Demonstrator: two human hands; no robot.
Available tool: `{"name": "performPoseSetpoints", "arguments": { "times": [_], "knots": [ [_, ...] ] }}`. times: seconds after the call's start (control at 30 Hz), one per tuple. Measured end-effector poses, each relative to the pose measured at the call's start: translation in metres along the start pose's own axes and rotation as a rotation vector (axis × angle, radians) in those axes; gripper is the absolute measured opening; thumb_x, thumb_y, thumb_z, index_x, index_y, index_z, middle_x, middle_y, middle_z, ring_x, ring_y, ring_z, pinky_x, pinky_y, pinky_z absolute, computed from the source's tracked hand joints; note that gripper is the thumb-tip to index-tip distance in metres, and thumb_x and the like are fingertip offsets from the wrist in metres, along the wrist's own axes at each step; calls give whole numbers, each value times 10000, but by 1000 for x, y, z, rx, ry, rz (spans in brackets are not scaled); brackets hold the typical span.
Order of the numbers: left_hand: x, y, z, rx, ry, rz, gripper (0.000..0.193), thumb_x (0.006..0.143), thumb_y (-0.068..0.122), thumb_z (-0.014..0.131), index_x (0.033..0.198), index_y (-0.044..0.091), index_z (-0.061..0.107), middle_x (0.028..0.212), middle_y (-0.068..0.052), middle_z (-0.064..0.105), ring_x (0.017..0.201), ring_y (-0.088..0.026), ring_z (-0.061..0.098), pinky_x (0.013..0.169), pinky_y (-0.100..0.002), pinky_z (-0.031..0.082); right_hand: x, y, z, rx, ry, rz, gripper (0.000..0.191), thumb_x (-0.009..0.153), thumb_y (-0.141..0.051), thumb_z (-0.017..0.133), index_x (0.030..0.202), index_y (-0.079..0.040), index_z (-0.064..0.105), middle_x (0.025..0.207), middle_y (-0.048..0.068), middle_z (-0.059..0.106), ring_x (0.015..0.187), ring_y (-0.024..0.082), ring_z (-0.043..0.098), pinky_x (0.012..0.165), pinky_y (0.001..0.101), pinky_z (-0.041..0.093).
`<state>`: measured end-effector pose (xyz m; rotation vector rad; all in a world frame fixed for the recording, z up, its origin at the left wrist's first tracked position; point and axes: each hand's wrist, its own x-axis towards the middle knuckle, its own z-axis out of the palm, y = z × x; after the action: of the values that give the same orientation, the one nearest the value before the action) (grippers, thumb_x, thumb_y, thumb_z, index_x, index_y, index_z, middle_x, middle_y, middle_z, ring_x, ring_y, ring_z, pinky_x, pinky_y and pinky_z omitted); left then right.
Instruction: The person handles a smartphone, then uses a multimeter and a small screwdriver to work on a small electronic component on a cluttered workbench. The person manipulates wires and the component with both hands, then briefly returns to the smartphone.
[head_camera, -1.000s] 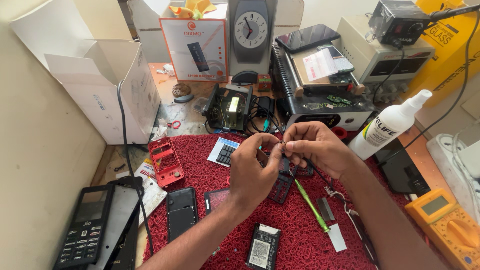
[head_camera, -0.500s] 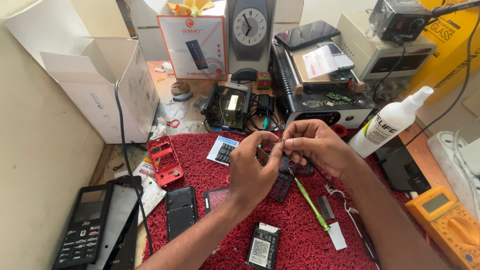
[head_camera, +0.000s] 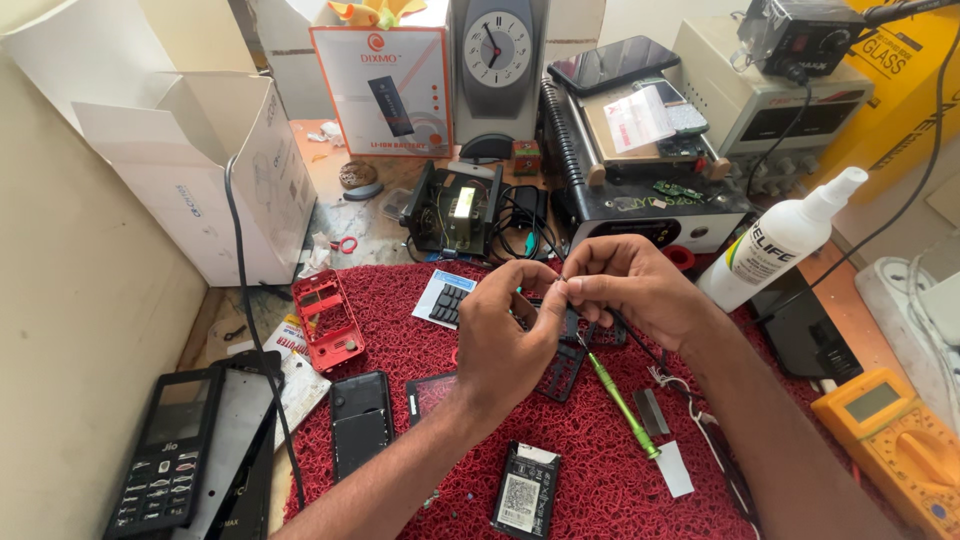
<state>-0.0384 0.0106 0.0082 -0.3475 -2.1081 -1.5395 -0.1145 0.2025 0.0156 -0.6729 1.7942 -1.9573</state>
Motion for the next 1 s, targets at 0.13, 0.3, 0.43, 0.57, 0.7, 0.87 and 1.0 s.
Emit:
{"name": "performPoseSetpoints", "arguments": {
  "times": [0.13, 0.3, 0.43, 0.57, 0.7, 0.87, 1.0],
  "knots": [
    [0, 1, -1, -6, 1, -21, 106, 925, 128, 708, 965, 30, 707, 859, -54, 730, 610, -102, 672, 515, -265, 529, 1, -1, 1, -1, -29, -6, 118, 908, -82, 751, 978, 6, 715, 807, 28, 701, 666, 71, 637, 544, 206, 484],
    [0, 1, 0, -22, 10, -30, 98, 925, 120, 700, 950, 25, 700, 829, -54, 725, 604, -101, 679, 518, -269, 532, 1, -3, 2, 18, -37, 9, 127, 897, -78, 741, 990, 5, 715, 811, 33, 705, 658, 74, 637, 537, 208, 485],
    [-1, 0, 1, -20, 4, -45, 89, 922, 113, 698, 938, 25, 701, 808, -54, 723, 594, -96, 675, 503, -266, 524, 0, -2, 1, 14, -27, 12, 128, 897, -78, 731, 985, 14, 718, 804, 37, 706, 643, 73, 631, 530, 210, 484],
    [0, -1, 1, -27, -1, -31, 84, 924, 108, 694, 940, 25, 701, 800, -48, 720, 588, -88, 669, 492, -259, 517, 1, -1, -1, 11, -53, 1, 122, 926, -87, 734, 965, 27, 712, 786, 37, 690, 642, 68, 620, 527, 206, 468],
    [0, -1, 1, -23, -7, -37, 83, 924, 105, 694, 941, 24, 706, 785, -45, 719, 581, -85, 661, 481, -258, 507, 1, -1, -2, -5, -54, -1, 122, 925, -88, 732, 960, 27, 714, 777, 35, 689, 639, 66, 619, 526, 205, 467],
    [-1, -3, 2, -27, -21, -39, 76, 931, 101, 689, 952, 30, 709, 778, -41, 721, 584, -76, 660, 477, -252, 513, 1, 1, -3, -7, -36, 23, 119, 922, -88, 717, 975, 19, 719, 767, 36, 696, 626, 65, 628, 519, 203, 476],
    [-1, -3, 2, -25, -21, -40, 70, 929, 96, 697, 953, 32, 710, 765, -38, 724, 582, -72, 663, 483, -247, 511, 1, 1, -3, -17, -30, 30, 117, 926, -83, 714, 974, 23, 723, 764, 32, 697, 615, 61, 626, 513, 199, 473]
  ]
}}
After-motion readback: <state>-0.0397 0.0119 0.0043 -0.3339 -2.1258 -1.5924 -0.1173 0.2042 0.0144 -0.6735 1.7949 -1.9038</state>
